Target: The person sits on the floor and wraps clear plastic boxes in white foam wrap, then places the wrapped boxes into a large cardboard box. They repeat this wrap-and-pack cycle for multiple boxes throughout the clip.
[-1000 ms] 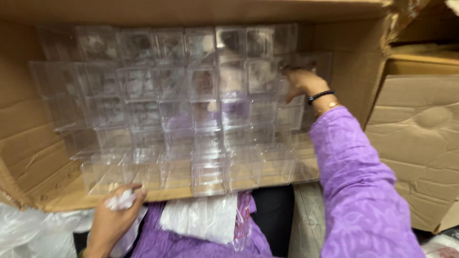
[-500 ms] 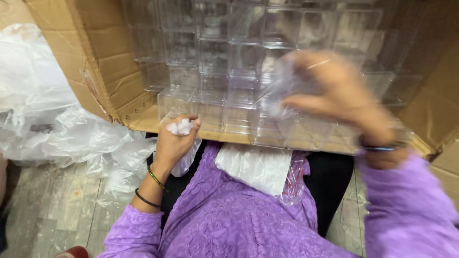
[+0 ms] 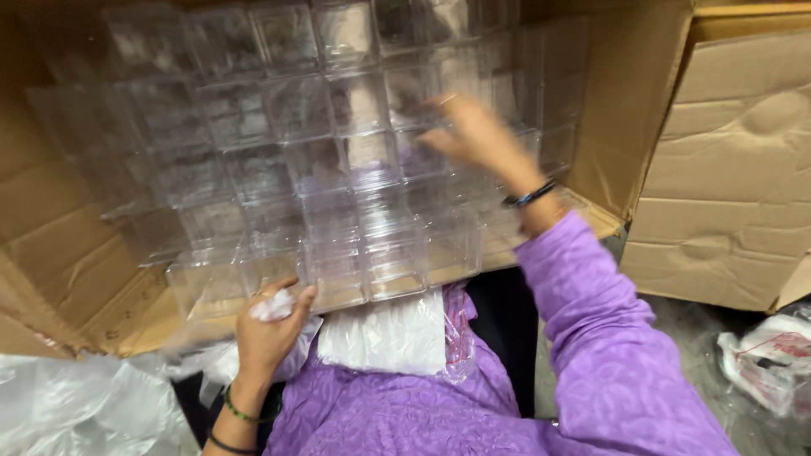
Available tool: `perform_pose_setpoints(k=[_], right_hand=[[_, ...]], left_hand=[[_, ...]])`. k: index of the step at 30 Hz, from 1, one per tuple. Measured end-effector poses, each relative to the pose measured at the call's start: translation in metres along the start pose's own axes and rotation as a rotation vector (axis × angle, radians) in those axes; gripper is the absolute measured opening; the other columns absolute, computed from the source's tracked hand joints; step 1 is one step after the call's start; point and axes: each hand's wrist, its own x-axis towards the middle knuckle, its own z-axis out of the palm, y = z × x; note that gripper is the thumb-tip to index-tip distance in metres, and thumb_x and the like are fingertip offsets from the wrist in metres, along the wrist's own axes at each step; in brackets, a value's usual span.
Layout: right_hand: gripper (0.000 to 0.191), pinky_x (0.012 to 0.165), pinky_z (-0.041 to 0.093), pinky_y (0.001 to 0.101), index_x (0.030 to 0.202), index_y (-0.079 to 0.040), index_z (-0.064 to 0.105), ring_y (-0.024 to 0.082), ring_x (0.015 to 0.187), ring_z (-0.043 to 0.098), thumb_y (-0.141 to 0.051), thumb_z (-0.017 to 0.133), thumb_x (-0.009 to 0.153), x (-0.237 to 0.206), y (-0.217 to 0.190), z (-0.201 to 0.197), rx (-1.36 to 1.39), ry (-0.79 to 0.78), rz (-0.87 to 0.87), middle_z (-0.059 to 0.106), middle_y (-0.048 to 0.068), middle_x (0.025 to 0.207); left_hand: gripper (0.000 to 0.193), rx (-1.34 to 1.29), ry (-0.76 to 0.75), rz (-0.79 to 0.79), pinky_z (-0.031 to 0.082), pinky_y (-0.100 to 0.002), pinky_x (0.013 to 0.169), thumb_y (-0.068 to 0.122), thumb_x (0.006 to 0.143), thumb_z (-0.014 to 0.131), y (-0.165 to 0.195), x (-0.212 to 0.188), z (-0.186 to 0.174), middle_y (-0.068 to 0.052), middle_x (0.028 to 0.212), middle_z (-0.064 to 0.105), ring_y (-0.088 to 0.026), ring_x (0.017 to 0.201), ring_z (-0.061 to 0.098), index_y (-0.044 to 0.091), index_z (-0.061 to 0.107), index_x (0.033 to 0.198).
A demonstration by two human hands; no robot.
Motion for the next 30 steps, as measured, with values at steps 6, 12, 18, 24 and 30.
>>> perform_pose_setpoints(k=[6,12,18,24,30], right_hand=[[0.076,0.103,0.045,0.0478,0.128,0.001,0.062,0.044,0.125,0.052,-0.024,0.092,0.064,-0.049,0.166,-0.033,-0.364,-0.54,0.418,0.052,0.03,0.137],[0.092,0.109,0.033,0.064,0.134,-0.005,0.062,0.042,0.139,0.041,-0.036,0.097,0.055,-0.067,0.163,-0.021,-0.607,-0.725,0.41,0.051,0.022,0.145],[0.057,0.077,0.057,0.0497,0.111,-0.008,0.073,0.035,0.101,0.069,-0.043,0.092,0.07,-0.044,0.026,-0.095,-0.808,-0.356,0.292,0.071,0.017,0.111],[0.085,0.079,0.059,0.0424,0.144,-0.006,0.052,0.028,0.095,0.07,-0.047,0.084,0.077,-0.002,-0.161,-0.024,0.023,-0.297,0.032,0.07,0.019,0.101],[0.088,0.09,0.054,0.0488,0.136,0.004,0.054,0.045,0.108,0.061,-0.057,0.081,0.078,0.056,-0.264,0.118,0.233,-0.552,-0.383,0.059,0.03,0.122]], left_hand=[[0.025,-0.206,0.068,-0.083,0.05,-0.028,0.061,0.025,0.087,0.081,-0.006,-0.006,0.005,-0.008,0.073,0.071,-0.013,0.063,0.062,0.003,0.077,0.1],[0.023,-0.269,0.086,0.017,0.052,-0.026,0.065,0.023,0.091,0.078,-0.007,-0.008,0.007,-0.006,0.082,0.074,-0.01,0.071,0.066,0.002,0.075,0.099],[0.025,-0.307,0.049,-0.061,0.052,-0.028,0.063,0.027,0.096,0.073,-0.034,-0.01,0.003,-0.004,0.077,0.07,-0.011,0.069,0.063,0.002,0.076,0.097],[0.032,-0.397,0.337,-0.22,0.051,-0.025,0.068,0.032,0.102,0.068,-0.074,-0.011,-0.044,0.0,0.076,0.069,-0.008,0.072,0.061,0.002,0.078,0.1],[0.045,-0.155,0.195,-0.26,0.054,-0.031,0.071,0.037,0.092,0.074,-0.07,-0.01,-0.079,-0.009,0.083,0.072,-0.017,0.076,0.065,0.002,0.072,0.121]])
